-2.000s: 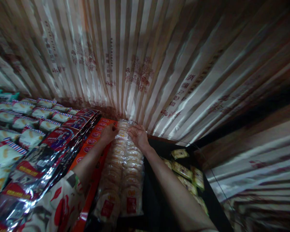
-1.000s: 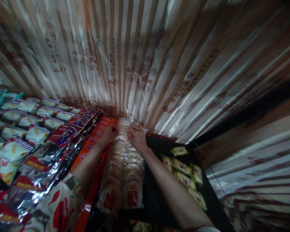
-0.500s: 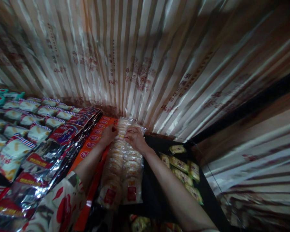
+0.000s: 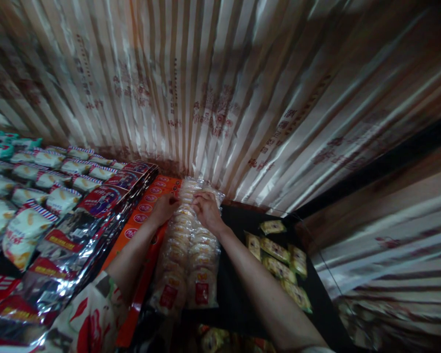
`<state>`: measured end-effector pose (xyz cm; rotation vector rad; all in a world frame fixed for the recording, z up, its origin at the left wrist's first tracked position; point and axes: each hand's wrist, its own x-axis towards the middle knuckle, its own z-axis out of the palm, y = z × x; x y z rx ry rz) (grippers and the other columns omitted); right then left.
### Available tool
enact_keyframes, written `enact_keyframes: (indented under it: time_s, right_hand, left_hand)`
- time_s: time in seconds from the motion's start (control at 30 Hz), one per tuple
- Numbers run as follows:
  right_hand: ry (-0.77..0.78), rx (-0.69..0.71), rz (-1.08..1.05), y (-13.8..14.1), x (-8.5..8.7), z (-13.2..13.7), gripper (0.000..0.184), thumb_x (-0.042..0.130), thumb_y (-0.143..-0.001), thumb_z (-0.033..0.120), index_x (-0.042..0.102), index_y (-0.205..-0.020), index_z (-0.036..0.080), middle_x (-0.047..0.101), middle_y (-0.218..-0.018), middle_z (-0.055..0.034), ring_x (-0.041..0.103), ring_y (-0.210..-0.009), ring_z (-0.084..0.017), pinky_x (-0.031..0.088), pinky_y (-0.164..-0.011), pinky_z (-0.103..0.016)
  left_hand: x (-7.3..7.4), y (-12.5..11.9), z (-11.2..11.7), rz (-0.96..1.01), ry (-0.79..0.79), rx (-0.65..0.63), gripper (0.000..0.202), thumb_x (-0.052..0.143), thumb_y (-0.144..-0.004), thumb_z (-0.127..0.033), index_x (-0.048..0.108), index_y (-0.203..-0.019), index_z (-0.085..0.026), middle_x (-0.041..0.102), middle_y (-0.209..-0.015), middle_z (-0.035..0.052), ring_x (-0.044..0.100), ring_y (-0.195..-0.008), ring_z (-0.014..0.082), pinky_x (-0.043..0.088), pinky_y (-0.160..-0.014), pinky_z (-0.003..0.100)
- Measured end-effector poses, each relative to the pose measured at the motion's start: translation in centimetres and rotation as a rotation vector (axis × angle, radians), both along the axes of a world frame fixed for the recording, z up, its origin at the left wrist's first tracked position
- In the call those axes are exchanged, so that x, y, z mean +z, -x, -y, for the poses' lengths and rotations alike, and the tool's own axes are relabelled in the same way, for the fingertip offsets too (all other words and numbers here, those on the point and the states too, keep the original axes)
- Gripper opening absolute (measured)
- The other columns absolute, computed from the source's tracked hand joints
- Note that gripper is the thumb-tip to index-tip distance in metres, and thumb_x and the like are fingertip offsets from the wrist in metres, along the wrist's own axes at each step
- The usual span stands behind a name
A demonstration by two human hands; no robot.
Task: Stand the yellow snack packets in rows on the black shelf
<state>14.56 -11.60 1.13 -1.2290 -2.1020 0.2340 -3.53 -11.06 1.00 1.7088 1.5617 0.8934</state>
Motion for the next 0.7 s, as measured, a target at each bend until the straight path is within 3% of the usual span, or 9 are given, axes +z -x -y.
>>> enact_keyframes:
  time_s: [0.33, 0.5, 0.7]
  right_hand:
    - [-0.012, -0.022, 0.037, 0.2, 0.3, 0.3, 0.005, 0.058, -0.078, 0.017, 0.062, -0.076, 0.019, 0.062, -0.096, -0.0064, 0.047, -0.101, -0.022, 0.036, -0.094, -0.039]
    - [-0.048, 0.016, 0.107, 0.1, 1.4, 1.7, 0.008, 0.059, -0.078, 0.024, 0.066, -0.081, 0.021, 0.056, -0.112, -0.008, 0.038, -0.114, -0.026, 0.033, -0.098, -0.044]
    - [0.041, 0.071, 0.214, 0.3, 1.6, 2.5, 0.009, 0.061, -0.077, 0.024, 0.07, -0.077, 0.021, 0.055, -0.118, -0.0078, 0.032, -0.121, -0.029, 0.032, -0.097, -0.049]
  left_hand:
    - [1.2, -0.5, 0.5, -0.176, 0.023, 0.022, 0.013, 0.051, -0.074, -0.022, 0.061, -0.078, -0.016, 0.064, -0.073, 0.0009, 0.056, -0.068, 0.0134, 0.038, -0.06, 0.023]
    - [1.1, -0.7, 0.9, -0.162, 0.011, 0.063, 0.012, 0.051, -0.074, -0.022, 0.058, -0.083, -0.016, 0.065, -0.078, 0.003, 0.057, -0.072, 0.0154, 0.039, -0.063, 0.025]
    - [0.6, -0.7, 0.8, -0.102, 0.017, 0.063, 0.012, 0.051, -0.074, -0.022, 0.057, -0.084, -0.017, 0.064, -0.079, 0.0018, 0.057, -0.071, 0.0142, 0.04, -0.064, 0.024]
